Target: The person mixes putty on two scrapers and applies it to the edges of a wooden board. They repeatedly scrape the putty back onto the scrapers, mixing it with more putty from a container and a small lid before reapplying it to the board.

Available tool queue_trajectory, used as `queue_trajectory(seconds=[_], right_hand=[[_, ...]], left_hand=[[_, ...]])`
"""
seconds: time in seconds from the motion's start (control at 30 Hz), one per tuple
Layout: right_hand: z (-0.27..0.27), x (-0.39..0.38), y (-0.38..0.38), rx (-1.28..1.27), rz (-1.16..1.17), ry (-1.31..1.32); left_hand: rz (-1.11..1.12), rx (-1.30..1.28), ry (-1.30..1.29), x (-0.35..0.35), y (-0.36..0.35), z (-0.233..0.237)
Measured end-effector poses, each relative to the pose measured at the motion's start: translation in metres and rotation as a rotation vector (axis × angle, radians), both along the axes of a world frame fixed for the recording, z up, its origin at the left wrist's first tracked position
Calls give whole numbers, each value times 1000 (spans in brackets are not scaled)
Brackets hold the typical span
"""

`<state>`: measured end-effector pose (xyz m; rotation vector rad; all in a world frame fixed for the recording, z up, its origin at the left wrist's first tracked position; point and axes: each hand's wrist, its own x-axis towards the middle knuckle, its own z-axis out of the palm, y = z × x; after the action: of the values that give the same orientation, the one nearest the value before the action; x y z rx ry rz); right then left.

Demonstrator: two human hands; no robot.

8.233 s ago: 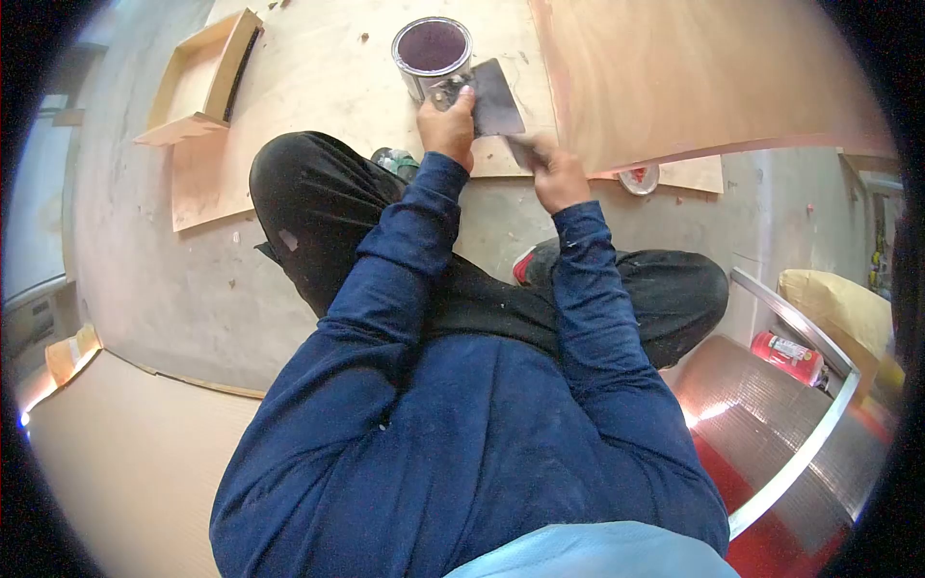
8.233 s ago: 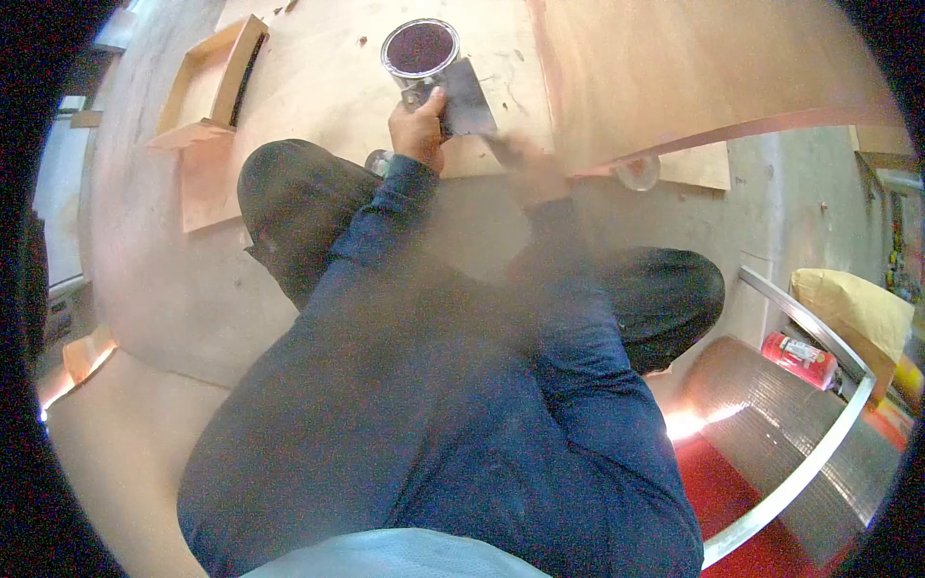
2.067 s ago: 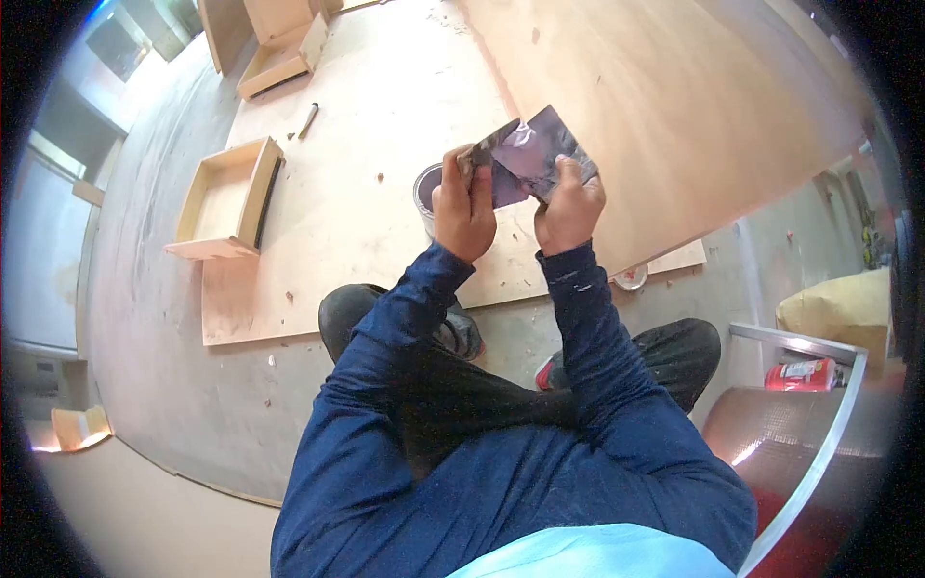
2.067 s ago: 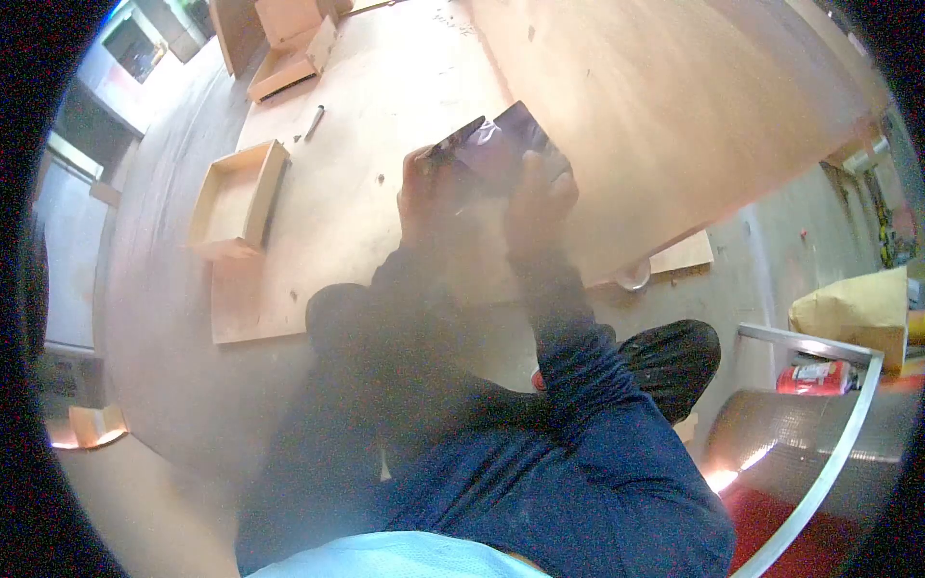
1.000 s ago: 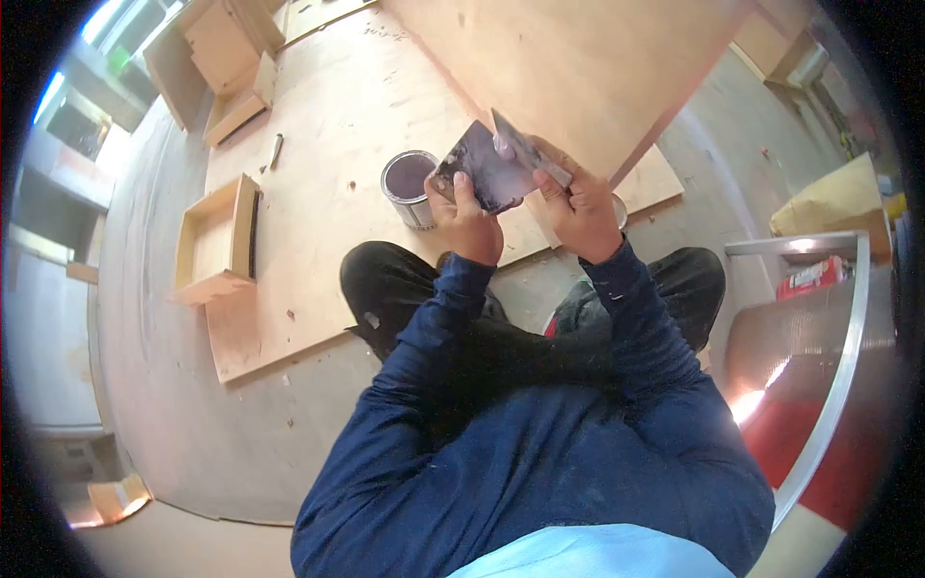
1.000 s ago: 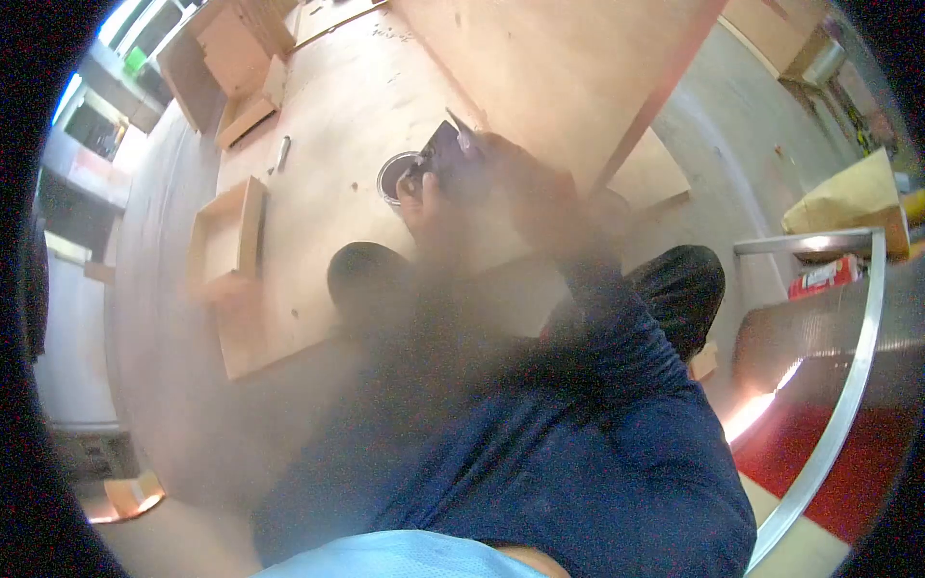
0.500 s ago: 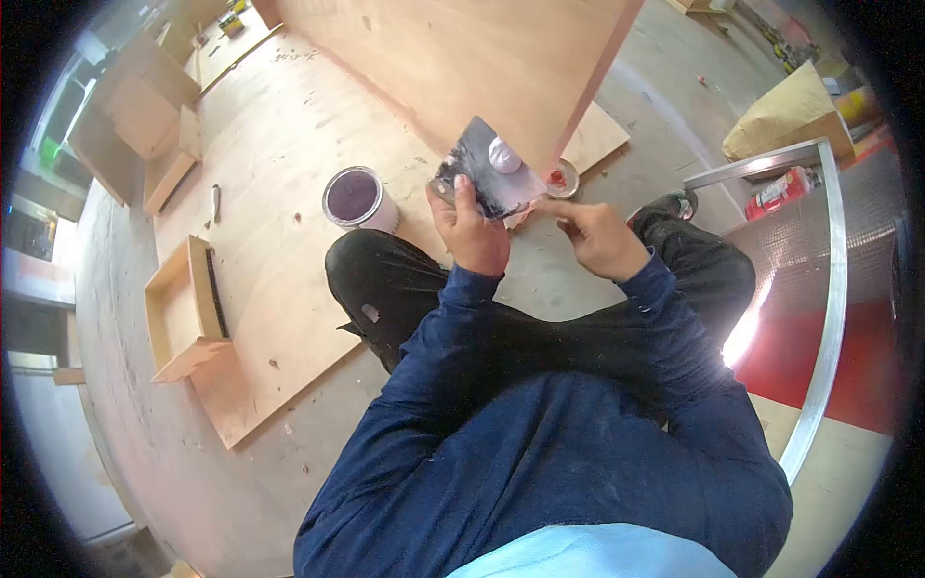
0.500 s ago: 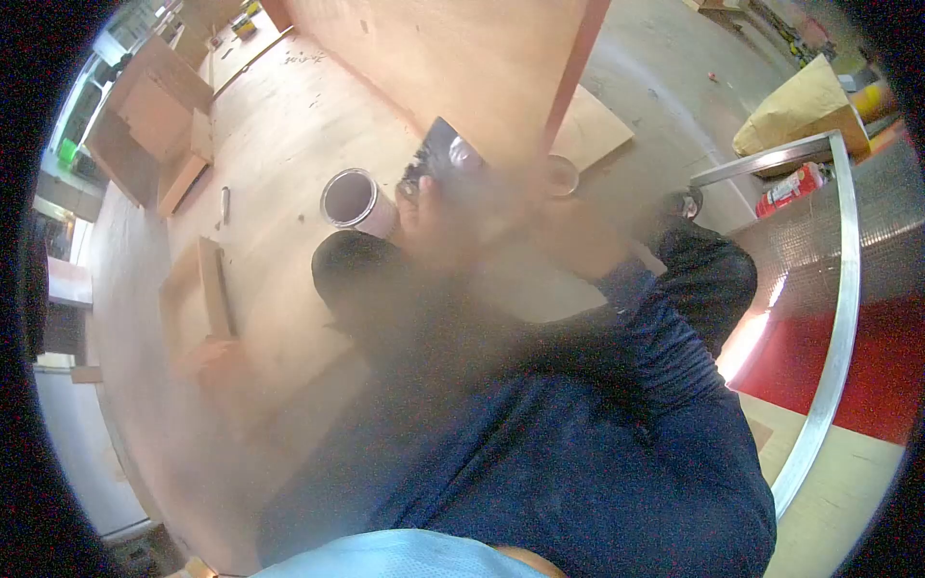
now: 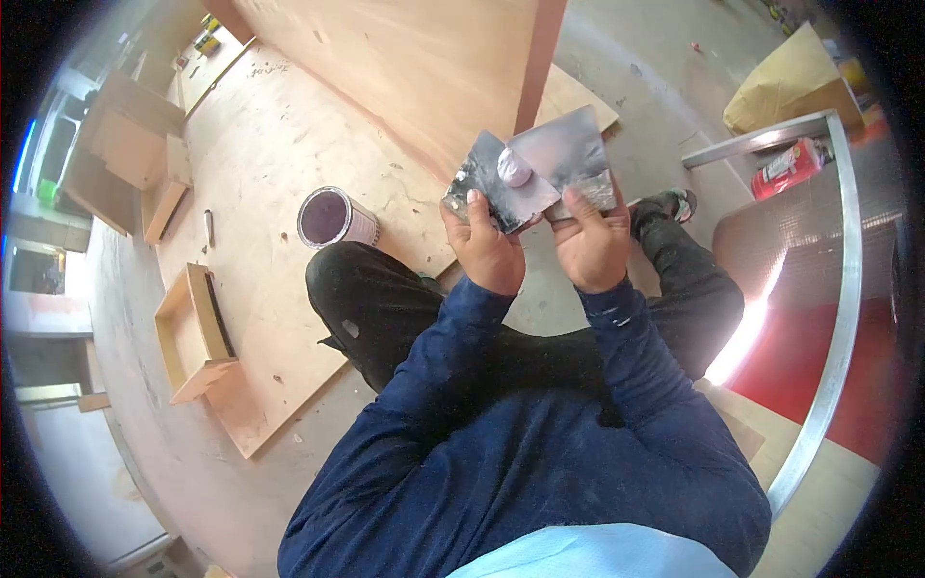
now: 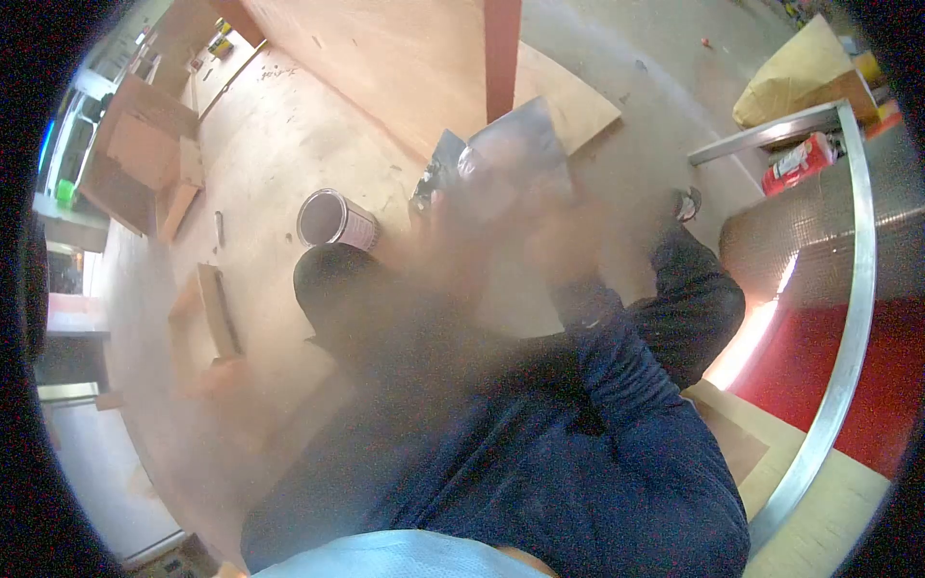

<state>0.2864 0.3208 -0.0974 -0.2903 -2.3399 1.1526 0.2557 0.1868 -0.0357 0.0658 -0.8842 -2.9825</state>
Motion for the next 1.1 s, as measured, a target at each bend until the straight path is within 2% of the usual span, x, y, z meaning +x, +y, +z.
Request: queue_trajectory(seconds=[0.07,0.1,0.17,0.2,0.23,0.27,0.3,0.33,0.37,0.4,0.43,0.47,0.5,0.53,0.6,0.67,0.73,0.77,0.8,0.87,0.9,0.97,1.03,1.1], right_hand=[[-28,5,4,-410,170,176],[-8,12,0,-418,154,173],[56,27,-11,-1016,477,126],[45,32,0,-1025,456,129],[27,40,18,-606,489,-60],[14,45,30,-186,507,-249],[15,46,36,-204,490,-260],[21,42,45,-8,609,-214],[22,36,57,194,724,-165],[17,30,70,104,598,-417],[9,21,86,9,470,-670],[-12,9,108,116,485,-591],[-37,-5,128,223,499,-508],[-55,-18,140,263,460,-545],[-107,-50,163,285,420,-578],[-164,-76,179,410,448,-652],[-178,-88,163,402,380,-692],[-184,-94,153,410,308,-733],[-190,-96,144,394,313,-737],[-199,-102,131,483,176,-786],[-204,-109,128,468,185,-792],[-215,-124,126,460,4,-992],[-227,-135,124,378,-61,-1012],[-235,-142,122,315,-130,-1024]], left_hand=[[19,-23,-2,-2,6,-5],[106,-180,4,-1,8,-8],[274,-494,24,0,10,-12],[354,-653,39,-1,11,-14],[434,-810,61,-2,12,-17],[414,-820,60,-4,11,-18],[384,-576,34,-6,7,-16],[351,-337,-3,-8,2,-13],[255,-399,11,-5,-12,-5],[159,-457,26,-4,-27,2],[204,-352,32,-8,-31,4],[188,-421,34,-13,-52,-7],[224,-488,11,-11,-55,5],[261,-557,-8,-10,-57,18],[247,-615,-12,-13,-70,18],[240,-675,-20,-17,-83,12],[205,-715,-49,-22,-90,-1],[261,-622,-93,-23,-84,-4],[258,-639,-96,-26,-88,-9],[74,-444,-139,-30,-109,-23],[-75,-426,-50,-30,-119,-24],[-22,-479,-86,-30,-120,-29],[27,-522,-116,-32,-111,-28],[153,-453,-217,-33,-97,-25]])
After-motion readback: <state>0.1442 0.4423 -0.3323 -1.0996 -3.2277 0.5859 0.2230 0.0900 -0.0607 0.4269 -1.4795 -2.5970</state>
